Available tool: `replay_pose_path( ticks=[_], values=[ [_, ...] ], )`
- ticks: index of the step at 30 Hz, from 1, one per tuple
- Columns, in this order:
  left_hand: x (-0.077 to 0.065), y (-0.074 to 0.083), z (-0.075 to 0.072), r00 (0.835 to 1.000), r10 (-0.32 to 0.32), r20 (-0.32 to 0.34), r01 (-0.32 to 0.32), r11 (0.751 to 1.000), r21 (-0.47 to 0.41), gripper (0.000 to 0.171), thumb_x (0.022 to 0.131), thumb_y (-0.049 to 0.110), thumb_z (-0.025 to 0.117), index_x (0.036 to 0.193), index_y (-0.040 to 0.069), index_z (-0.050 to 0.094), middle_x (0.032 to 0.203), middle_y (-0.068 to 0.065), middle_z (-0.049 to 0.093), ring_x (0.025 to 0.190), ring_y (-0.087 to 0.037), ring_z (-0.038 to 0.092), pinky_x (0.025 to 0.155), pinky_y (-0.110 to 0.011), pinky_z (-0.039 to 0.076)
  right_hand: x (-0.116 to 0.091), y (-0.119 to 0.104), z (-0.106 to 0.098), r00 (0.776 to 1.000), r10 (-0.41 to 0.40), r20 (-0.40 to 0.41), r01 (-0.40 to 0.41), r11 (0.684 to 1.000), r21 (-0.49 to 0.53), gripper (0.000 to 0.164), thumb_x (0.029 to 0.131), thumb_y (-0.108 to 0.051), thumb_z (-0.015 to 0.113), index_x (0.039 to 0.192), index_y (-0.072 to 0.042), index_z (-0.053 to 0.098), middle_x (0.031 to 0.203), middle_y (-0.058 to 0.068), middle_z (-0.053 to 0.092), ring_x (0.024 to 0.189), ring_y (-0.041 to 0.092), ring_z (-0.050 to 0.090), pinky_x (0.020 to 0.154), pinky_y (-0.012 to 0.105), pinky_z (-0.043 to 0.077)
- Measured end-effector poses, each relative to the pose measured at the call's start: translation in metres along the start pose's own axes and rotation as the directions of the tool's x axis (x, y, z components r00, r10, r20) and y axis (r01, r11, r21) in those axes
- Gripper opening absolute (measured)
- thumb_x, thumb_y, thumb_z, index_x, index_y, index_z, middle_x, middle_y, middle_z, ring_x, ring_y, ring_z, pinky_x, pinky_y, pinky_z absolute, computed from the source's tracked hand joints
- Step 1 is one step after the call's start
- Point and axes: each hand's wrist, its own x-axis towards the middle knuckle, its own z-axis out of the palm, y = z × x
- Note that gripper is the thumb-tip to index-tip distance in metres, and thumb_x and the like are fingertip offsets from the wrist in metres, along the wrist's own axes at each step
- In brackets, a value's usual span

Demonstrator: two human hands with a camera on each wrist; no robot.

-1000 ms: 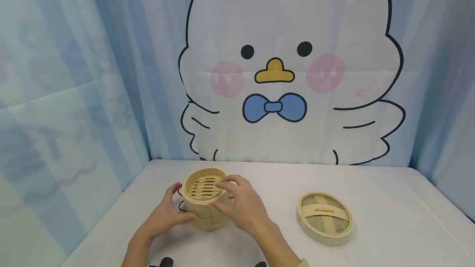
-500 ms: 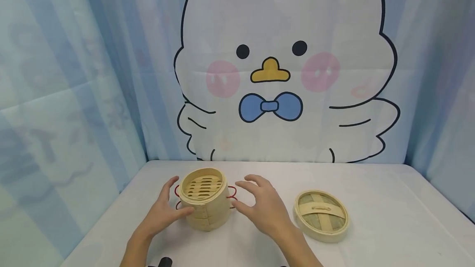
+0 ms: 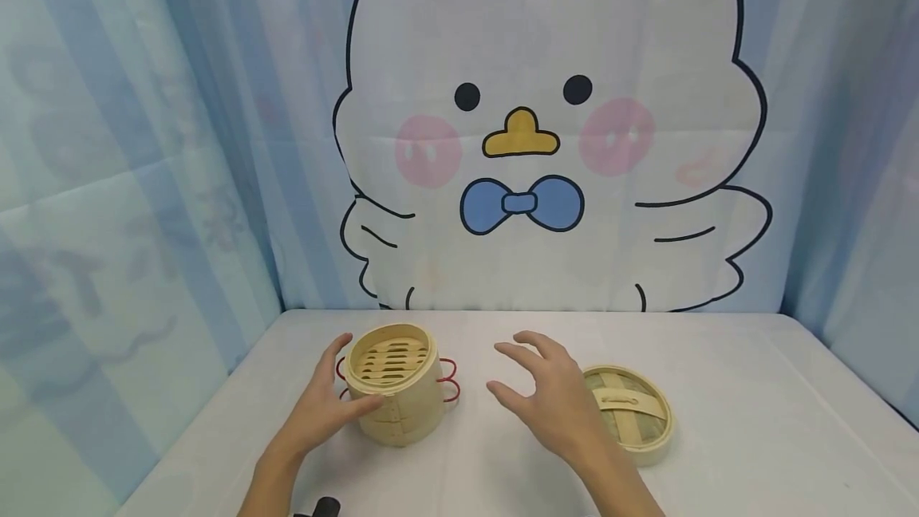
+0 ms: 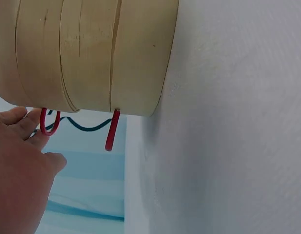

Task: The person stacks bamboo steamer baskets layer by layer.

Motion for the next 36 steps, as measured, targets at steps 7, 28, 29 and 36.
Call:
replay_pose_path(
  ticks=[7, 28, 29, 36],
  values=[
    [0.001, 0.001, 0.003, 1.0, 0.008, -0.008, -0.008, 1.0, -0.02, 0.118, 0.071, 0.039, 0.093, 0.158, 0.006, 0.021, 0.161, -0.023, 0.023, 0.143, -0.043, 0.03, 0.107, -0.064, 0.036, -0.005, 0.016, -0.009, 0.999, -0.027, -0.025, 0.026, 0.999, -0.029, 0.043, 0.082, -0.024, 0.086, 0.122, -0.013, 0.074, 0.128, 0.011, 0.062, 0.118, 0.037, 0.058, 0.093, 0.056, 0.052],
    [0.001, 0.002, 0.007, 0.999, 0.041, 0.002, -0.041, 0.998, -0.043, 0.121, 0.069, 0.034, 0.095, 0.157, -0.003, 0.02, 0.159, -0.027, 0.026, 0.147, -0.045, 0.023, 0.114, -0.064, 0.023, -0.024, 0.064, -0.038, 0.988, 0.151, 0.017, -0.15, 0.987, -0.053, 0.046, 0.086, -0.026, 0.082, 0.126, -0.007, 0.07, 0.126, 0.016, 0.061, 0.117, 0.044, 0.056, 0.094, 0.066, 0.046],
    [0.001, 0.002, 0.007, 0.999, 0.041, 0.001, -0.041, 0.998, -0.042, 0.122, 0.069, 0.034, 0.095, 0.157, -0.003, 0.02, 0.159, -0.027, 0.026, 0.146, -0.045, 0.023, 0.114, -0.064, 0.024, -0.024, 0.066, -0.038, 0.987, 0.159, 0.019, -0.158, 0.986, -0.051, 0.046, 0.086, -0.026, 0.082, 0.127, -0.007, 0.07, 0.126, 0.017, 0.061, 0.118, 0.045, 0.056, 0.094, 0.066, 0.045],
    [0.001, 0.003, 0.008, 1.0, 0.015, 0.008, -0.015, 0.999, -0.039, 0.124, 0.069, 0.037, 0.095, 0.158, -0.002, 0.017, 0.16, -0.026, 0.024, 0.147, -0.044, 0.022, 0.114, -0.064, 0.024, -0.027, 0.076, -0.04, 0.986, 0.168, 0.019, -0.167, 0.984, -0.061, 0.049, 0.088, -0.031, 0.081, 0.128, -0.006, 0.069, 0.127, 0.018, 0.06, 0.118, 0.046, 0.055, 0.093, 0.066, 0.046]
  ],
)
